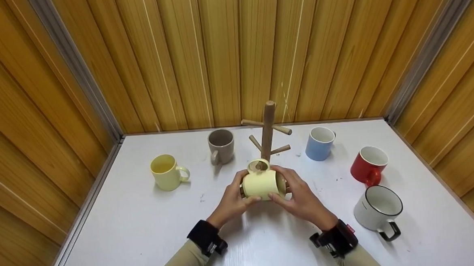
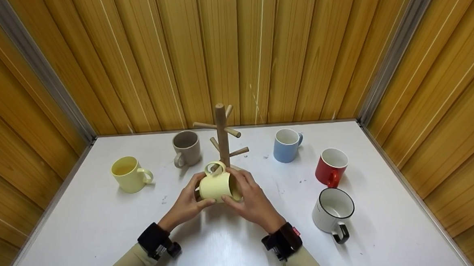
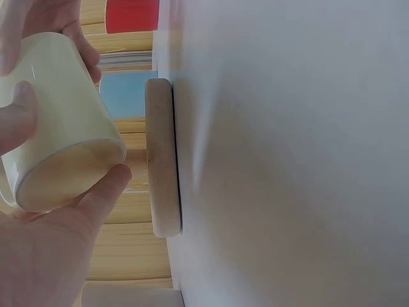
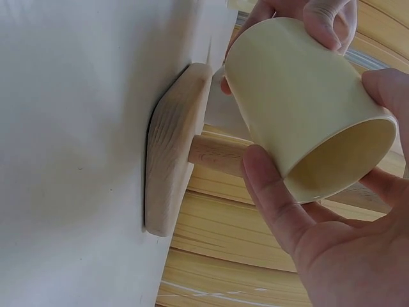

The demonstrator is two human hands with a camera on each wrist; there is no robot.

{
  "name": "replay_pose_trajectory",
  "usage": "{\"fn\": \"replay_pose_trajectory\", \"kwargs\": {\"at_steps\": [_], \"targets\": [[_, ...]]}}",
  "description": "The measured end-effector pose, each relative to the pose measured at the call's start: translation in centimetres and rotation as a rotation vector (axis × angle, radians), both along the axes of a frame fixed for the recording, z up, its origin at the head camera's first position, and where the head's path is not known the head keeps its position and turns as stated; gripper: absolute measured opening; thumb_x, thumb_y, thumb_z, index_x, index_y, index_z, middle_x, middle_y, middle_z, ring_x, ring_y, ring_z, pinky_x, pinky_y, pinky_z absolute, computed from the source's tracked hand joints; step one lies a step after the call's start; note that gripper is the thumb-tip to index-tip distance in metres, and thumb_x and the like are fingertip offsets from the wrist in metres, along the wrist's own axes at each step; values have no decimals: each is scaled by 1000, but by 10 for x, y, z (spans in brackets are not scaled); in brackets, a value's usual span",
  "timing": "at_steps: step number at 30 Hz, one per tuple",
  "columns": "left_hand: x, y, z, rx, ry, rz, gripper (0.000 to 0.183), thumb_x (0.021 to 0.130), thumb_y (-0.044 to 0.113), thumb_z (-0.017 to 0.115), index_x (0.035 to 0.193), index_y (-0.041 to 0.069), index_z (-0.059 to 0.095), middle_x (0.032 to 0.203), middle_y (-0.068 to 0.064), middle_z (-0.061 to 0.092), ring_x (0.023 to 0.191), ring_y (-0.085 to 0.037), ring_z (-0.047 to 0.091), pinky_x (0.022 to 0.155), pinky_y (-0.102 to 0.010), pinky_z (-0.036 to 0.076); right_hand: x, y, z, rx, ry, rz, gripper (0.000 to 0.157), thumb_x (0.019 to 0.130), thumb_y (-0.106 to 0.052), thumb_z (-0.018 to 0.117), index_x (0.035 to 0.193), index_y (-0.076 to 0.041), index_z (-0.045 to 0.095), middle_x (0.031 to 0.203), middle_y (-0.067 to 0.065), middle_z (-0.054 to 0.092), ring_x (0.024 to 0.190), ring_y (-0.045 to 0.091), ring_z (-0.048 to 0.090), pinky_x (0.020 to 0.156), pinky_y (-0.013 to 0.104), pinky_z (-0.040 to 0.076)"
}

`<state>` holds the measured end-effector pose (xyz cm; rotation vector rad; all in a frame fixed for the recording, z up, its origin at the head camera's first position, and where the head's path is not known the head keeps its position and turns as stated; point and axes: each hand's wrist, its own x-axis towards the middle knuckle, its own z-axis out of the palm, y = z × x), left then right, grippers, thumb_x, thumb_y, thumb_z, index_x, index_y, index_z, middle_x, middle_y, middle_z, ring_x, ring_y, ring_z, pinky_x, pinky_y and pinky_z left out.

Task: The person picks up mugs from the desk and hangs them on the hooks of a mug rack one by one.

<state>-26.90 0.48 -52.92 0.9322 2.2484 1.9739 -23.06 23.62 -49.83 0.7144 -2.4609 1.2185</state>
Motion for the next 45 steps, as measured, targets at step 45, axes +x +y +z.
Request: {"fn": "replay_pose_trajectory", "kwargs": {"at_steps": [45], "targets": [[-16,7,-2,-169,71,70,77,84,6,83,148,5,39,138,-14,61,120,-26,60,105,-42,47,-14,7,-2,30,-77,-14,73,93,-27,78,155,-14,42,146,20,49,102,40,65,74,51,61]]}}
